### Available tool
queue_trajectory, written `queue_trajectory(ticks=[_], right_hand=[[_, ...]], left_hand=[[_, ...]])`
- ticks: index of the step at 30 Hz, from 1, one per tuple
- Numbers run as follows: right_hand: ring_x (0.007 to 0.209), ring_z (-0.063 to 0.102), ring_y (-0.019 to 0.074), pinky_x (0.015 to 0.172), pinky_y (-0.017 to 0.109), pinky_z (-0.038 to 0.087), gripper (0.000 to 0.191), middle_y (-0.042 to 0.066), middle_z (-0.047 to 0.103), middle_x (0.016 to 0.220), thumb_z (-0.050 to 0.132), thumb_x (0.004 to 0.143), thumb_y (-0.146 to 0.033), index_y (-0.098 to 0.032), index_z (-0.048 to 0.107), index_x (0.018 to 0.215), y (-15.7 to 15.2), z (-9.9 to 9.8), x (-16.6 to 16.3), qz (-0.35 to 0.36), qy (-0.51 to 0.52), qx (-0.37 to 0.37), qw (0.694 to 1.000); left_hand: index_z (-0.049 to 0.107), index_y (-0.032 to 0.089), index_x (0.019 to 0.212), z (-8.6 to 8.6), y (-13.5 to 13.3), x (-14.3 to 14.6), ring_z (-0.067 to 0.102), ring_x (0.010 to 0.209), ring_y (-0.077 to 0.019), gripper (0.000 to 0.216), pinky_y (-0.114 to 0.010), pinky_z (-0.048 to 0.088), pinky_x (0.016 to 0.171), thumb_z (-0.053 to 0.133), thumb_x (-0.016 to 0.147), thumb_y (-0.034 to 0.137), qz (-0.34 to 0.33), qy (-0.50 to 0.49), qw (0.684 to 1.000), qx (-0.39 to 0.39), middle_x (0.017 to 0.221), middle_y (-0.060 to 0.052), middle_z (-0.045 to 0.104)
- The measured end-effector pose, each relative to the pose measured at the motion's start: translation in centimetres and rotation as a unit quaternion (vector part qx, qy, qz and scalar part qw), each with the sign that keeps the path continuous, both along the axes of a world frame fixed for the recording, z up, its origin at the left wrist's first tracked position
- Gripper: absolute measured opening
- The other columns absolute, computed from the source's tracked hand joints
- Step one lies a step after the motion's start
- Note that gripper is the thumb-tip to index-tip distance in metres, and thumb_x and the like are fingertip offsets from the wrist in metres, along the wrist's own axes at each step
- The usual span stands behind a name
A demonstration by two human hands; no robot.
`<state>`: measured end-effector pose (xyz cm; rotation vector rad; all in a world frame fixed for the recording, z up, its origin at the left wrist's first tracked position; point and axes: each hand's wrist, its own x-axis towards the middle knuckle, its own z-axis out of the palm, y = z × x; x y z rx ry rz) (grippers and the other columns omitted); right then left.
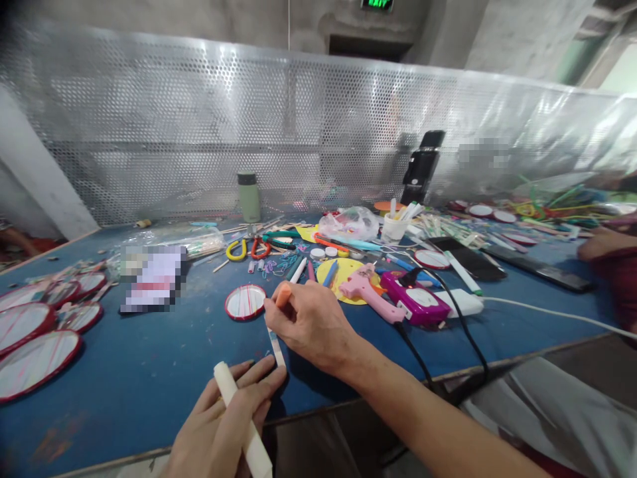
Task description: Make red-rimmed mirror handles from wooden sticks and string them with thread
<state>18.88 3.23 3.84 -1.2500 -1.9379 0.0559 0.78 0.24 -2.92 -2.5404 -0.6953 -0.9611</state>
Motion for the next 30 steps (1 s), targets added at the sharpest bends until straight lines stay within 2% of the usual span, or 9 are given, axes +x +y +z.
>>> queue_trajectory(ticks=[6,11,23,30], right_hand=[[0.064,0.059,0.0117,0.064,0.026,0.041,0.024,-0.001,0.068,0.071,0.055,0.090,-0.025,-0.019,0.055,0.067,0.02,0.01,-0.15,0.004,-0.005,0.012,1.000],[0.062,0.058,0.0114,0.063,0.026,0.041,0.022,-0.001,0.068,0.071,0.055,0.090,-0.026,-0.019,0.056,0.069,0.09,0.08,-0.31,0.016,-0.009,0.007,1.000],[0.064,0.058,0.0120,0.063,0.025,0.041,0.022,-0.001,0.067,0.073,0.053,0.091,-0.026,-0.020,0.056,0.070,0.20,-0.06,-0.13,0.008,-0.006,-0.014,1.000],[0.061,0.058,0.0116,0.062,0.025,0.041,0.023,-0.002,0.066,0.069,0.054,0.091,-0.026,-0.020,0.054,0.068,0.18,0.07,-0.04,0.005,-0.004,0.001,1.000]], left_hand=[[0.055,0.013,0.122,0.26,-0.37,0.04,0.068,0.106,-0.0197,0.032,-0.033,0.062,0.081,0.031,0.100,0.013,0.017,-0.004,1.000,-0.018,0.116,-0.008,0.071],[0.057,0.010,0.120,-0.17,0.02,0.04,0.070,0.103,-0.0202,0.030,-0.031,0.062,0.079,0.036,0.098,0.013,-0.013,-0.020,1.000,0.009,0.112,-0.010,0.073],[0.057,0.011,0.122,-0.33,0.07,-0.12,0.069,0.104,-0.0215,0.032,-0.031,0.062,0.079,0.037,0.098,0.014,-0.003,-0.010,1.000,0.003,0.115,-0.009,0.072],[0.058,0.011,0.122,-0.11,-0.14,-0.10,0.069,0.104,-0.0219,0.033,-0.032,0.062,0.081,0.035,0.099,0.014,-0.006,-0.010,1.000,-0.015,0.115,-0.010,0.072]])
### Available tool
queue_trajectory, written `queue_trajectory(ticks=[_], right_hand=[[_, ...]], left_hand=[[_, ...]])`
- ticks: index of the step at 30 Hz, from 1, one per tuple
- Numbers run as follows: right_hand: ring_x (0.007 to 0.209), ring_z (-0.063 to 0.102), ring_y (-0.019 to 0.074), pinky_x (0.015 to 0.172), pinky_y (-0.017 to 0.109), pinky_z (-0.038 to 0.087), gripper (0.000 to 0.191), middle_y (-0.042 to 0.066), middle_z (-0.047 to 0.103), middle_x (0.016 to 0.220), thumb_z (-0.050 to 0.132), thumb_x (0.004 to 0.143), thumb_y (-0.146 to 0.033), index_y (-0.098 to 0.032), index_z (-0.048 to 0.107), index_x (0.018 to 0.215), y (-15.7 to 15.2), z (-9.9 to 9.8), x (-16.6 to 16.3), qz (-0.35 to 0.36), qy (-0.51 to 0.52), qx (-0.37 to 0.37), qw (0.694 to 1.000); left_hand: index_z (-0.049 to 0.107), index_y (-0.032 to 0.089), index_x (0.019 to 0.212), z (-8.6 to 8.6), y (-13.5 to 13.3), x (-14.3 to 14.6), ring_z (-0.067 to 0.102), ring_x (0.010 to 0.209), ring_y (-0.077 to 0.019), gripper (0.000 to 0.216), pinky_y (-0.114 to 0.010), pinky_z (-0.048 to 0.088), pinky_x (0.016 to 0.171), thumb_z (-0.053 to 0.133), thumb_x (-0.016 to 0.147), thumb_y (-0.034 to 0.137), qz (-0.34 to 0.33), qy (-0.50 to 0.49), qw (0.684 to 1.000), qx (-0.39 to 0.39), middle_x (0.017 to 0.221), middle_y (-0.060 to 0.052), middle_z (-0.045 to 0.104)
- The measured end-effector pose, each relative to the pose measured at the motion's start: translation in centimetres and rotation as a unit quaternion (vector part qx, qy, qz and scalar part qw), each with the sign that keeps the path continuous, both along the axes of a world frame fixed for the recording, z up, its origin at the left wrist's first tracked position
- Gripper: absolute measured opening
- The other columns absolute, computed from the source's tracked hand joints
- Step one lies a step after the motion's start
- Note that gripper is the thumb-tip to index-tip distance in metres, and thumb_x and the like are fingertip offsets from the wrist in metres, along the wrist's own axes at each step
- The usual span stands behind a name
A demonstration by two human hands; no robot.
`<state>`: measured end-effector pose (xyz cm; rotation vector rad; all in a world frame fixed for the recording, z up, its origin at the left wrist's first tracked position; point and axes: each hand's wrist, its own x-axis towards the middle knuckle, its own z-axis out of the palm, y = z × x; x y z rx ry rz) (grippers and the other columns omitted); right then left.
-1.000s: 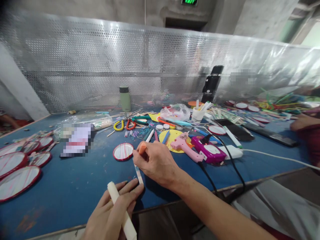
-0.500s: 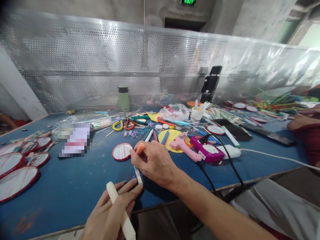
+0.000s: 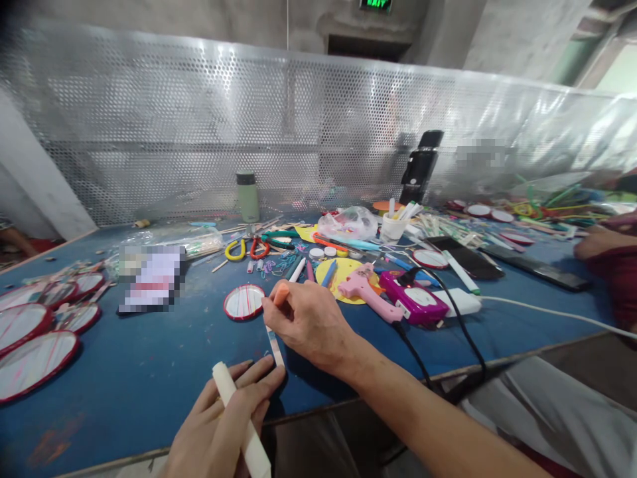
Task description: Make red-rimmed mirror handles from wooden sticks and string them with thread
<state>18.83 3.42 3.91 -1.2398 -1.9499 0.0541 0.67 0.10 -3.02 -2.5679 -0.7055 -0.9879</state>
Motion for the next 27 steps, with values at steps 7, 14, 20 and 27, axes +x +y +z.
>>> queue_trajectory(ticks=[7,14,20,27], right_hand=[[0.064,0.060,0.0122,0.063,0.025,0.043,0.023,0.000,0.068,0.072,0.053,0.091,-0.026,-0.020,0.055,0.069,-0.2,0.0,-0.2,0.014,0.001,0.011,1.000],[0.065,0.060,0.0125,0.064,0.026,0.043,0.023,-0.001,0.068,0.072,0.053,0.091,-0.025,-0.020,0.054,0.069,-0.3,0.0,-0.2,0.019,0.001,0.015,1.000],[0.063,0.059,0.0123,0.064,0.027,0.042,0.024,-0.001,0.067,0.070,0.054,0.090,-0.024,-0.020,0.053,0.067,-0.4,0.1,-0.2,0.022,-0.003,0.021,1.000],[0.061,0.057,0.0117,0.062,0.027,0.039,0.025,-0.001,0.067,0.068,0.054,0.091,-0.025,-0.019,0.053,0.067,-0.4,-0.1,0.0,0.019,-0.017,0.027,0.999]], left_hand=[[0.057,0.010,0.122,-0.1,0.1,0.1,0.069,0.104,-0.0224,0.032,-0.033,0.062,0.080,0.036,0.098,0.013,-0.002,-0.003,1.000,0.000,0.115,-0.011,0.072],[0.055,0.009,0.122,0.1,-0.2,0.0,0.068,0.106,-0.0206,0.031,-0.033,0.061,0.082,0.033,0.100,0.013,0.002,0.002,1.000,0.002,0.115,-0.009,0.072],[0.057,0.015,0.119,0.1,-0.8,0.7,0.069,0.105,-0.0193,0.029,-0.033,0.060,0.086,0.034,0.101,0.016,0.044,-0.049,0.997,-0.026,0.114,-0.006,0.073],[0.059,0.019,0.120,-0.5,-0.7,0.8,0.070,0.104,-0.0210,0.031,-0.033,0.061,0.084,0.037,0.098,0.016,0.057,-0.069,0.995,-0.037,0.114,-0.004,0.073]])
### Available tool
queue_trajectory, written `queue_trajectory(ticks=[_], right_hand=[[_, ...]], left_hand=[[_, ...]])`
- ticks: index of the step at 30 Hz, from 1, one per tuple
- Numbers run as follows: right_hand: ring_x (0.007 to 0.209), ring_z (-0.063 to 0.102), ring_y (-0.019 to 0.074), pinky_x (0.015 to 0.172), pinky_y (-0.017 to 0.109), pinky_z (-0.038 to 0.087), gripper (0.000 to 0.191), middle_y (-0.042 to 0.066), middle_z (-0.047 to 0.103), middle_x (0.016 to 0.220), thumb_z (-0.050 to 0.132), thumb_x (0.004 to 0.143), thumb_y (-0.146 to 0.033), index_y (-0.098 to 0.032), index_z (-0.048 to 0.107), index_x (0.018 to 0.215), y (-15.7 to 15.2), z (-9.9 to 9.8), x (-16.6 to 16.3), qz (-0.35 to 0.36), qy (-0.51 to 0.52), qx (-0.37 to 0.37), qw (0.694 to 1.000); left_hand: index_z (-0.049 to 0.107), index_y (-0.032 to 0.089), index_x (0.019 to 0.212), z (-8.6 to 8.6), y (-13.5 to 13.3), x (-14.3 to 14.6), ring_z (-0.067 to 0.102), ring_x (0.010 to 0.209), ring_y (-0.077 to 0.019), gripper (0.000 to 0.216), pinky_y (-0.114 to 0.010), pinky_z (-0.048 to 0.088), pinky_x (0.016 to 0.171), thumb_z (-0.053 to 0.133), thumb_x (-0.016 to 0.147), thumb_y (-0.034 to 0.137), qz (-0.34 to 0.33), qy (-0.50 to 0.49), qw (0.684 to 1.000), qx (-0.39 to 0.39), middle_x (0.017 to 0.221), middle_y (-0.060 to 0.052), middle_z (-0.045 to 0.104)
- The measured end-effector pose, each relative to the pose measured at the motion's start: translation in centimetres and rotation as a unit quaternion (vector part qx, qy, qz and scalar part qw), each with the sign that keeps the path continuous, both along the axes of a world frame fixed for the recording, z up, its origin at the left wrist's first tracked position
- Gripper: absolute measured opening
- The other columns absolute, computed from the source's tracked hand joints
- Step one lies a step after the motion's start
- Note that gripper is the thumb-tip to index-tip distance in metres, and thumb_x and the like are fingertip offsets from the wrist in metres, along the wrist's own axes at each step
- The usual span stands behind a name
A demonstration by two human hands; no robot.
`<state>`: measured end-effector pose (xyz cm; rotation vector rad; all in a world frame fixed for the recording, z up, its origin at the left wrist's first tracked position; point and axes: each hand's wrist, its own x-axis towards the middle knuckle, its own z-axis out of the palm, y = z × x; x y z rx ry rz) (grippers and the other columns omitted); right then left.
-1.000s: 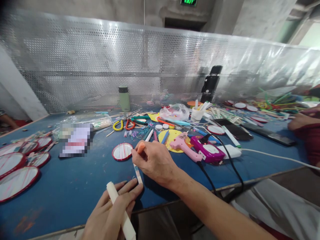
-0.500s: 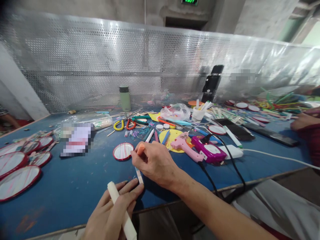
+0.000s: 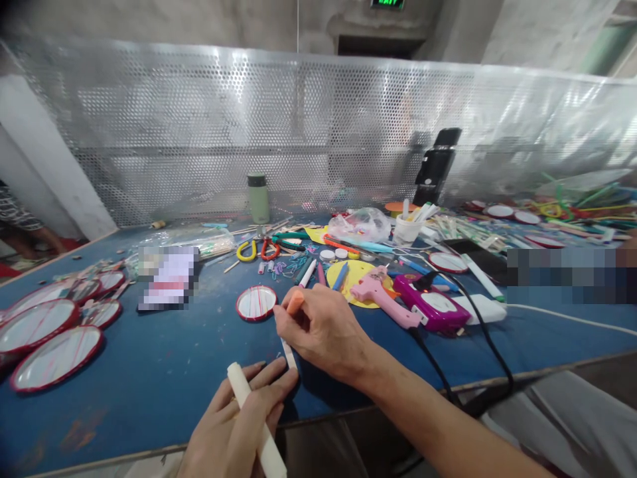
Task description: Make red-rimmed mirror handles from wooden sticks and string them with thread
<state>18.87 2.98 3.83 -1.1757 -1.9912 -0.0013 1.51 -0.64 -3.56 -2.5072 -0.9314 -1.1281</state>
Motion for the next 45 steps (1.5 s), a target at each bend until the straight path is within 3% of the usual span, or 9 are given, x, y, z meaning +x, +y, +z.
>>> queue_trajectory(ticks=[11,30,35,40,45], right_hand=[[0.061,0.059,0.0121,0.062,0.027,0.041,0.027,0.000,0.067,0.067,0.053,0.090,-0.025,-0.019,0.051,0.064,-0.17,0.17,0.05,-0.019,0.012,-0.005,1.000],[0.062,0.058,0.0122,0.063,0.027,0.039,0.023,-0.001,0.067,0.067,0.056,0.088,-0.022,-0.019,0.050,0.066,-0.06,0.20,-0.22,0.002,0.013,0.006,1.000],[0.062,0.058,0.0119,0.063,0.027,0.038,0.021,-0.002,0.067,0.068,0.056,0.088,-0.021,-0.019,0.052,0.068,-0.04,0.01,-0.20,0.008,0.008,0.014,1.000],[0.061,0.057,0.0117,0.063,0.027,0.038,0.022,-0.002,0.067,0.068,0.056,0.089,-0.022,-0.019,0.052,0.068,-0.01,0.02,-0.24,0.009,0.009,0.012,1.000],[0.060,0.057,0.0118,0.063,0.027,0.039,0.024,-0.001,0.067,0.067,0.055,0.089,-0.025,-0.019,0.052,0.065,-0.02,0.06,-0.12,-0.012,0.007,-0.003,1.000]], left_hand=[[0.051,0.015,0.123,0.70,-0.34,-0.17,0.067,0.110,-0.0199,0.029,-0.037,0.060,0.087,0.032,0.102,0.016,-0.029,0.015,0.999,-0.015,0.117,-0.008,0.071],[0.053,0.015,0.121,0.64,-0.09,-0.26,0.069,0.106,-0.0191,0.030,-0.035,0.061,0.082,0.031,0.102,0.016,-0.016,0.020,1.000,0.001,0.114,-0.007,0.073],[0.053,0.011,0.121,0.82,0.18,-0.42,0.069,0.104,-0.0184,0.028,-0.033,0.061,0.082,0.033,0.101,0.015,-0.051,0.037,0.997,0.033,0.112,-0.008,0.074],[0.051,0.013,0.123,0.88,-0.04,-0.43,0.067,0.110,-0.0191,0.029,-0.037,0.060,0.087,0.032,0.101,0.015,-0.035,0.030,0.999,-0.006,0.115,-0.009,0.072],[0.052,0.011,0.124,0.82,0.28,-0.64,0.068,0.108,-0.0208,0.029,-0.036,0.062,0.082,0.034,0.100,0.014,-0.056,0.048,0.997,0.011,0.115,-0.010,0.072]])
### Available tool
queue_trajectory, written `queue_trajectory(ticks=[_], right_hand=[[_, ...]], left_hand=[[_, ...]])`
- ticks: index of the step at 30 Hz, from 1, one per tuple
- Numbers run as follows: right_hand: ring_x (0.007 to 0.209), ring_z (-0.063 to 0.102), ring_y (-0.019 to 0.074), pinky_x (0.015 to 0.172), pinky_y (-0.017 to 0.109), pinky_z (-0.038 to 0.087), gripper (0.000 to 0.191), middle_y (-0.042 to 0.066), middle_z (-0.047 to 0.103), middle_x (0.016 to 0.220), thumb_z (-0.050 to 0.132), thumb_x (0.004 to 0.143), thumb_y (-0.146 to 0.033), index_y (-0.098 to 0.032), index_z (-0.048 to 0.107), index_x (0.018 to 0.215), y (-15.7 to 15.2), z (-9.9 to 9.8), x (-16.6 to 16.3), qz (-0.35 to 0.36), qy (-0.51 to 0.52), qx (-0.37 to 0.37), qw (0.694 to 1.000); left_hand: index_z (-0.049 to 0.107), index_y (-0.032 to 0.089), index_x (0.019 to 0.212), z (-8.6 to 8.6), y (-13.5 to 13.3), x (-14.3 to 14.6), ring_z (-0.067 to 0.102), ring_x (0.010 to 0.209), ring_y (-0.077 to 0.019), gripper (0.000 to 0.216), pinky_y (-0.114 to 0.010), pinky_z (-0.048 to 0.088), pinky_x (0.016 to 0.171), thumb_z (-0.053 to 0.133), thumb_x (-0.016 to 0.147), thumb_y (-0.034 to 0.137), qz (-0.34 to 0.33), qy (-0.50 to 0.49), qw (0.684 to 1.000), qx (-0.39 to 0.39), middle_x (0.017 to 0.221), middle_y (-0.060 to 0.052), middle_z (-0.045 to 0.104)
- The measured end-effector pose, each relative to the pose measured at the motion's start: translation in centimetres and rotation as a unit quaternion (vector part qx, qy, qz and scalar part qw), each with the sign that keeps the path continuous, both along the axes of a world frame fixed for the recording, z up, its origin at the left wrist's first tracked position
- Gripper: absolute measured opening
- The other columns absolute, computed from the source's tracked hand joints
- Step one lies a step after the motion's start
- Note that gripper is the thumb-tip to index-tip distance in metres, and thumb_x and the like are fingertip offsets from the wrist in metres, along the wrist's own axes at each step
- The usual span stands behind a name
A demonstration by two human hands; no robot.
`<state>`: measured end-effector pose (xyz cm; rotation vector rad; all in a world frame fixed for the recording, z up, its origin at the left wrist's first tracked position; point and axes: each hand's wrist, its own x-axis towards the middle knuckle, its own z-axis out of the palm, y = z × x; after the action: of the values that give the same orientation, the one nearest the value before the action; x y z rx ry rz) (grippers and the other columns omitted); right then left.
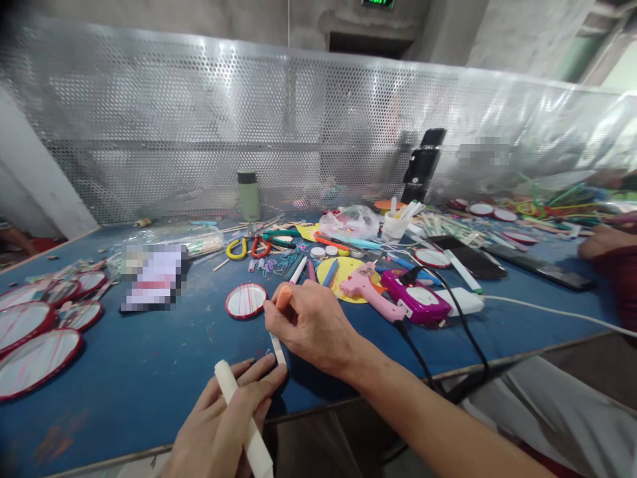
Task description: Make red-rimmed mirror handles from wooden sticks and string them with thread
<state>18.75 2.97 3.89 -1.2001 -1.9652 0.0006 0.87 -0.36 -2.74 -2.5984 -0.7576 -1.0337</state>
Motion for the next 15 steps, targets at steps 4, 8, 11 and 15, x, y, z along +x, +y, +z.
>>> queue_trajectory(ticks=[4,8,11,15], right_hand=[[0.056,0.056,0.0117,0.061,0.027,0.039,0.026,-0.001,0.064,0.062,0.055,0.089,-0.027,-0.019,0.052,0.065,0.03,-0.04,0.10,-0.029,0.000,-0.010,1.000],[0.061,0.059,0.0128,0.063,0.027,0.041,0.025,0.000,0.066,0.067,0.054,0.089,-0.027,-0.019,0.053,0.066,0.10,-0.10,0.09,-0.027,0.002,-0.010,1.000],[0.063,0.060,0.0128,0.064,0.027,0.042,0.025,0.000,0.068,0.069,0.054,0.090,-0.026,-0.019,0.053,0.065,0.15,-0.11,0.05,-0.021,0.006,-0.013,1.000],[0.063,0.060,0.0126,0.063,0.026,0.042,0.025,0.000,0.067,0.068,0.054,0.090,-0.026,-0.019,0.054,0.065,0.22,-0.08,-0.03,-0.021,0.012,-0.012,1.000]], left_hand=[[0.052,0.012,0.123,0.02,-0.21,0.13,0.067,0.110,-0.0191,0.029,-0.036,0.060,0.087,0.033,0.101,0.013,0.008,-0.011,1.000,-0.012,0.116,-0.010,0.072],[0.054,0.013,0.122,-0.07,-0.50,0.35,0.067,0.110,-0.0192,0.029,-0.036,0.059,0.088,0.033,0.102,0.016,0.028,-0.026,0.999,-0.021,0.115,-0.010,0.072],[0.055,0.013,0.121,-0.27,-0.18,0.22,0.068,0.108,-0.0204,0.029,-0.035,0.061,0.085,0.035,0.101,0.015,0.015,-0.023,1.000,-0.002,0.115,-0.009,0.072],[0.055,0.011,0.122,-0.31,0.33,-0.01,0.069,0.105,-0.0210,0.029,-0.033,0.062,0.080,0.037,0.099,0.013,-0.006,-0.003,1.000,0.027,0.114,-0.009,0.072]])
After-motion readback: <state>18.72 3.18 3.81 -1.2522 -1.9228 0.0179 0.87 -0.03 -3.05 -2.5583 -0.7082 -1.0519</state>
